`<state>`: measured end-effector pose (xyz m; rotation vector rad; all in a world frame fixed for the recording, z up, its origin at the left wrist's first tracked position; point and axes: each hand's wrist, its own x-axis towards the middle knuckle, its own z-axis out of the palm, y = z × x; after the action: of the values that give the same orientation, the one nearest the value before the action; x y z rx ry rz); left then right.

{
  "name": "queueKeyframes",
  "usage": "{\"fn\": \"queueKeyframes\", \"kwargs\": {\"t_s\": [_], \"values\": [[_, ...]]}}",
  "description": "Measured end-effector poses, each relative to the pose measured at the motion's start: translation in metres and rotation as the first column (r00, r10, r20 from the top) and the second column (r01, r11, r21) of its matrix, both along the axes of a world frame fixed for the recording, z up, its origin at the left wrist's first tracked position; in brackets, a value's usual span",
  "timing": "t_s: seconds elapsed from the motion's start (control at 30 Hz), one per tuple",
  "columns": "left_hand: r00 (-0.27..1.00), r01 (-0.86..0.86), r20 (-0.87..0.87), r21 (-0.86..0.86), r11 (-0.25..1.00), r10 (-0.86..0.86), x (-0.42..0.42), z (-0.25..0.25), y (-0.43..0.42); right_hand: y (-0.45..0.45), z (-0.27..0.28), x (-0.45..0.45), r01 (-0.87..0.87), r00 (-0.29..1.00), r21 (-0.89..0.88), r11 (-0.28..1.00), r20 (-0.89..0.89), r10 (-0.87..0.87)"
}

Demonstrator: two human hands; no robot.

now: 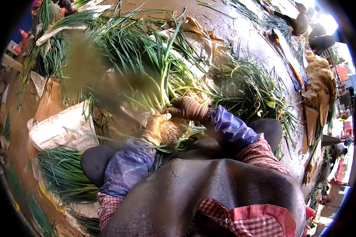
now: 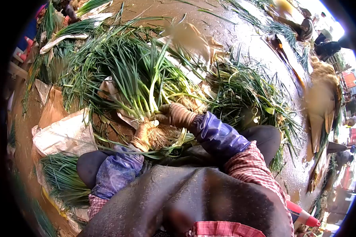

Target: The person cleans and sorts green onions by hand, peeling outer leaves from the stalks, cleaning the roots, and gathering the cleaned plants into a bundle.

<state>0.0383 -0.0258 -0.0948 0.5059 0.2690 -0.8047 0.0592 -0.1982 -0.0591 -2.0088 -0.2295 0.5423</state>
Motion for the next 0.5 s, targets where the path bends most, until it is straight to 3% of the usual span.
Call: {"fn": "queueKeyframes", "kwargs": {"t_s": [0.1,0.23,0.27,0.3,0.33,0.37,0.4,0.43,0.5], "values": [[0.997,-0.062,-0.049,-0.086,0.994,0.057,0.001,-0.001,0.002,-0.003,0.023,-0.004,-0.016,0.998,0.033,0.999,-0.056,0.018],[0.989,-0.144,-0.03,0.026,0.989,0.145,-0.002,-0.023,0.003,-0.01,0.038,-0.006,-0.137,0.99,0.109,0.985,-0.013,0.139],[0.995,-0.095,0.019,-0.117,0.989,0.098,-0.007,-0.005,0.003,-0.013,0.042,-0.008,-0.189,0.982,0.075,0.979,0.006,0.189],[0.995,-0.097,0.015,-0.116,0.988,0.1,-0.008,-0.005,0.005,-0.016,0.044,-0.009,-0.239,0.971,0.04,0.97,0.024,0.238],[0.998,-0.053,0.022,-0.01,0.999,0.053,-0.009,-0.006,0.007,-0.018,0.046,-0.007,-0.301,0.953,-0.075,0.951,-0.048,0.298],[1.0,-0.008,0.023,0.097,0.995,0.006,-0.01,-0.006,0.009,-0.022,0.041,-0.009,-0.321,0.94,0.058,0.945,-0.103,0.325],[0.985,-0.173,0.013,0.169,0.97,0.173,-0.008,0.01,0.005,-0.018,0.052,-0.016,-0.385,0.899,0.166,0.908,-0.157,0.409],[0.979,-0.169,-0.058,0.298,0.939,0.194,-0.002,0.027,0.008,-0.014,0.064,-0.026,-0.436,0.846,0.275,0.857,-0.199,0.495],[0.971,-0.238,0.037,0.104,0.966,0.235,0.005,-0.011,0.014,-0.002,0.065,-0.038,-0.51,0.786,0.26,0.82,-0.246,0.567]]}}
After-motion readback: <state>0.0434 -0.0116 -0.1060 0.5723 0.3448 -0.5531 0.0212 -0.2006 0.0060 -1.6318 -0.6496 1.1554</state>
